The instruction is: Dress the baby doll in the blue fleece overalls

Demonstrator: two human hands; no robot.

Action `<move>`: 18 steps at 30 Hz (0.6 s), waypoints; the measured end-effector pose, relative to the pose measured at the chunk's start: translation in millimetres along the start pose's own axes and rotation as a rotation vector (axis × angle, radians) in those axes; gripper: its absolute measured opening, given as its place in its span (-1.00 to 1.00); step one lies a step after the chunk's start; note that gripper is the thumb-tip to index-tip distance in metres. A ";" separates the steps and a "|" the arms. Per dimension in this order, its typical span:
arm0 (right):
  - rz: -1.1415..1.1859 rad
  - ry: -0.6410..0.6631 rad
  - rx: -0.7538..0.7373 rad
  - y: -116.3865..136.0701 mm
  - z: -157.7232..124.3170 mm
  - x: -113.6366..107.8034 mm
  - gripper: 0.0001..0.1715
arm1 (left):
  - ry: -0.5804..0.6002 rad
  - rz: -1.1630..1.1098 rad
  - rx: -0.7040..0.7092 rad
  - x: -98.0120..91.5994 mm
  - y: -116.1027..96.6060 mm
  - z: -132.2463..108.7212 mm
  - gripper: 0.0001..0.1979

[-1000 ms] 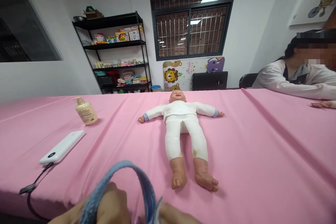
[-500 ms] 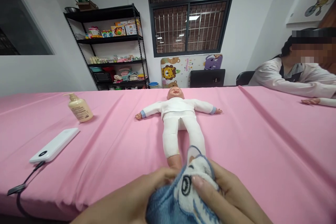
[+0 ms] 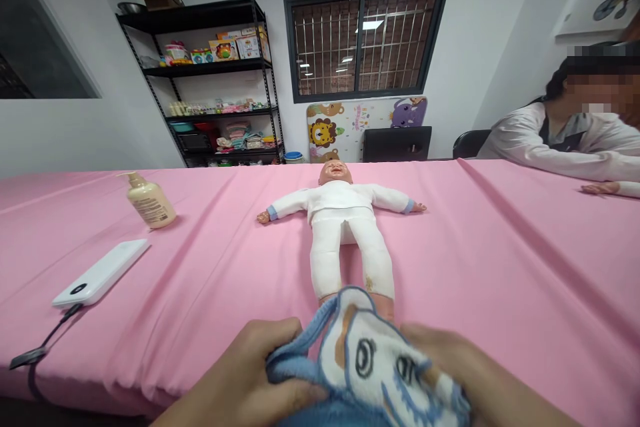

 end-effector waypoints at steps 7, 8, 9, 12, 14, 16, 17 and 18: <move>-0.707 -0.388 0.069 4.5 68.1 -23.4 -0.84 | 0.091 0.124 0.045 -10.2 29.8 51.1 -0.47; -0.778 -0.405 0.057 4.6 76.9 -25.6 -0.84 | 0.053 0.096 0.050 -12.2 33.9 57.6 -0.47; -0.820 -0.410 0.047 5.1 84.2 -27.8 -0.83 | 0.008 0.075 0.053 -14.5 37.3 64.1 -0.49; -0.832 -0.402 0.076 9.3 101.0 -34.8 -0.77 | -0.124 0.055 0.090 -21.0 40.9 87.4 -0.59; -0.864 -0.459 0.141 12.8 112.4 -39.6 -0.72 | -0.197 -0.006 0.123 -24.1 41.0 108.2 -0.65; -0.928 -0.576 0.235 14.1 125.0 -44.8 -0.66 | -0.279 -0.095 0.129 -26.3 44.0 131.4 -0.69; -0.945 -0.636 0.283 13.4 130.9 -47.6 -0.64 | -0.334 -0.133 0.115 -27.4 47.4 142.3 -0.72; -0.947 -0.686 0.325 11.7 136.0 -50.5 -0.64 | -0.392 -0.176 0.101 -28.5 51.8 151.9 -0.74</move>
Point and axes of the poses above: each hand's wrist, its own z-axis towards the middle knuckle, its own x-axis out of the palm, y = z × x, the point moved 2 cm from there along z, towards the middle knuckle, and after that the axes turned 14 degrees about x, right-handed, at the moved point
